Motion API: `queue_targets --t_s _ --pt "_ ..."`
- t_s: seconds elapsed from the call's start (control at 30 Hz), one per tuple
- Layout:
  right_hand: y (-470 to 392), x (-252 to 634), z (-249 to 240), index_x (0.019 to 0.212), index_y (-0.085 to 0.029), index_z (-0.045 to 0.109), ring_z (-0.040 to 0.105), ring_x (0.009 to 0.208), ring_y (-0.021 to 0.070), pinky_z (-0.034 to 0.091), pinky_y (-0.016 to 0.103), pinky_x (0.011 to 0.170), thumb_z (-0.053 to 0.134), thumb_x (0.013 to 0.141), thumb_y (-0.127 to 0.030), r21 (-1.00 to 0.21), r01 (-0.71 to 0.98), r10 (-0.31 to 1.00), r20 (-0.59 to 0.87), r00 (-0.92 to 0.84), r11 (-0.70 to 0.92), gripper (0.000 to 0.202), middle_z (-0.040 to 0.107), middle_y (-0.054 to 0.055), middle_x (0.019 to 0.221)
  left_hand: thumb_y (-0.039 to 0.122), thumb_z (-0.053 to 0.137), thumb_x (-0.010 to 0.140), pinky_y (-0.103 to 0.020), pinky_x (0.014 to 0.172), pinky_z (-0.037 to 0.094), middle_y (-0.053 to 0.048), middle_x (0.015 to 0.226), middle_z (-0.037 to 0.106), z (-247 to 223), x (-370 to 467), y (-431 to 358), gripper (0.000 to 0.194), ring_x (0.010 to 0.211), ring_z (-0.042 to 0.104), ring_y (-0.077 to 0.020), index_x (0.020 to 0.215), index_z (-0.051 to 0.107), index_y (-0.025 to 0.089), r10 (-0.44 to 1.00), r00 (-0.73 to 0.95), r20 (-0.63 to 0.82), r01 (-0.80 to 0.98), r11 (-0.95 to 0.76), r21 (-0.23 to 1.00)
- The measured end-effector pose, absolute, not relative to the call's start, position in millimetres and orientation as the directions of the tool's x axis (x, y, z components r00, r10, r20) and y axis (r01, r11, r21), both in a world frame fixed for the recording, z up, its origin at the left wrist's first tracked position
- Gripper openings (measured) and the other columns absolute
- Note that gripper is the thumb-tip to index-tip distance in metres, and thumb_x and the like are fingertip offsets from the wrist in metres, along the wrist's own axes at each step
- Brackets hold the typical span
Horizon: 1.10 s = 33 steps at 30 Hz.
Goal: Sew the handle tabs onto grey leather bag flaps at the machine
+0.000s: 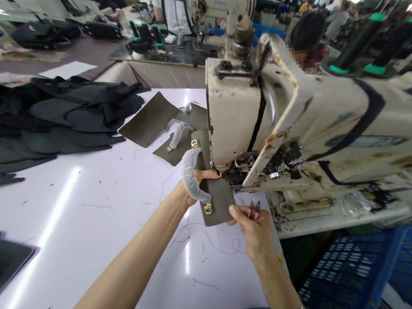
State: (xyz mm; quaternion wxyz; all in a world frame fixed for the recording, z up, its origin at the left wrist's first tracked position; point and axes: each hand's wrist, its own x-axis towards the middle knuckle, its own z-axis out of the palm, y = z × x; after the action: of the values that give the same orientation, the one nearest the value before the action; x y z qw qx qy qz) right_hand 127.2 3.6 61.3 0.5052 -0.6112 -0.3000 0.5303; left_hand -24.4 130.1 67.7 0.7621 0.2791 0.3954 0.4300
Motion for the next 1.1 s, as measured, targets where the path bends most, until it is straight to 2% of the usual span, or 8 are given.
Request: queue_targets --t_s 0.1,0.2,0.37,0.5,0.67,0.83,0.97,1.1 --pt "4 123 60 0.059 -0.013 0.076 0.027 0.047 0.0073 0.021 0.025 0.047 0.079 0.074 -0.046 -0.933 -0.176 0.899 -0.351 0.261 -0.313 0.037 0.052 -0.001 0.045 0.02 0.086 0.063 -0.04 0.071 0.063 -0.011 0.093 0.078 59 -28 138 0.046 0.072 0.075 -0.0265 0.107 0.075 0.014 0.869 0.369 -0.33 -0.416 0.472 0.777" --pt "5 121 60 0.057 -0.014 0.075 0.028 0.047 0.0076 0.022 0.025 0.047 0.08 0.075 -0.045 -0.938 -0.176 0.902 -0.339 0.268 -0.3 0.037 0.051 -0.001 0.044 0.02 0.083 0.064 -0.042 0.075 0.062 -0.011 0.097 0.078 56 -29 140 0.047 0.074 0.075 -0.0275 0.11 0.074 0.016 0.859 0.396 -0.325 -0.401 0.48 0.78" --pt "5 120 59 0.058 -0.014 0.075 0.037 0.048 0.0091 0.028 0.025 0.049 0.08 0.076 -0.044 -0.938 -0.19 0.903 -0.333 0.273 -0.289 0.036 0.052 -0.001 0.044 0.02 0.084 0.058 -0.04 0.068 0.063 -0.013 0.088 0.078 57 -27 140 0.04 0.068 0.074 -0.0274 0.097 0.078 0.013 0.859 0.376 -0.347 -0.401 0.489 0.775" --pt "10 118 58 0.06 -0.015 0.075 0.04 0.048 0.01 0.029 0.026 0.05 0.079 0.077 -0.044 -0.944 -0.194 0.904 -0.315 0.288 -0.267 0.034 0.057 0.0 0.048 0.021 0.084 0.058 -0.042 0.063 0.064 -0.013 0.087 0.077 56 -25 144 0.036 0.067 0.074 -0.029 0.093 0.078 0.013 0.884 0.339 -0.323 -0.463 0.456 0.76" --pt "20 114 57 0.058 -0.015 0.074 0.046 0.051 0.0118 0.032 0.026 0.052 0.077 0.079 -0.046 -0.953 -0.165 0.903 -0.294 0.313 -0.254 0.037 0.06 0.001 0.051 0.03 0.087 0.059 -0.048 0.066 0.065 -0.011 0.084 0.077 62 -26 153 0.029 0.082 0.076 -0.0375 0.083 0.078 0.017 0.88 0.329 -0.342 -0.547 0.473 0.691" --pt "28 108 55 0.06 -0.015 0.074 0.048 0.052 0.0123 0.033 0.026 0.053 0.078 0.078 -0.048 -0.96 -0.164 0.897 -0.272 0.349 -0.227 0.038 0.058 0.001 0.05 0.036 0.085 0.065 -0.047 0.075 0.066 -0.01 0.085 0.078 65 -28 160 0.026 0.095 0.075 -0.0374 0.082 0.077 0.018 0.904 0.293 -0.311 -0.602 0.427 0.675" --pt "33 102 52 0.061 -0.014 0.075 0.048 0.052 0.0123 0.034 0.026 0.053 0.079 0.077 -0.05 -0.96 -0.185 0.877 -0.267 0.399 -0.208 0.039 0.056 0.0 0.049 0.029 0.084 0.064 -0.043 0.073 0.066 -0.009 0.079 0.077 72 -26 164 0.02 0.089 0.076 -0.0346 0.076 0.075 0.016 0.908 0.25 -0.337 -0.601 0.418 0.681" --pt "36 95 52 0.058 -0.015 0.073 0.049 0.052 0.0126 0.035 0.026 0.053 0.078 0.077 -0.052 -0.96 -0.192 0.856 -0.269 0.441 -0.202 0.042 0.054 0.0 0.048 0.016 0.085 0.055 -0.036 0.063 0.065 -0.006 0.063 0.072 84 -22 167 0.017 0.067 0.074 -0.0282 0.065 0.071 0.014 0.895 0.203 -0.397 -0.557 0.439 0.705"
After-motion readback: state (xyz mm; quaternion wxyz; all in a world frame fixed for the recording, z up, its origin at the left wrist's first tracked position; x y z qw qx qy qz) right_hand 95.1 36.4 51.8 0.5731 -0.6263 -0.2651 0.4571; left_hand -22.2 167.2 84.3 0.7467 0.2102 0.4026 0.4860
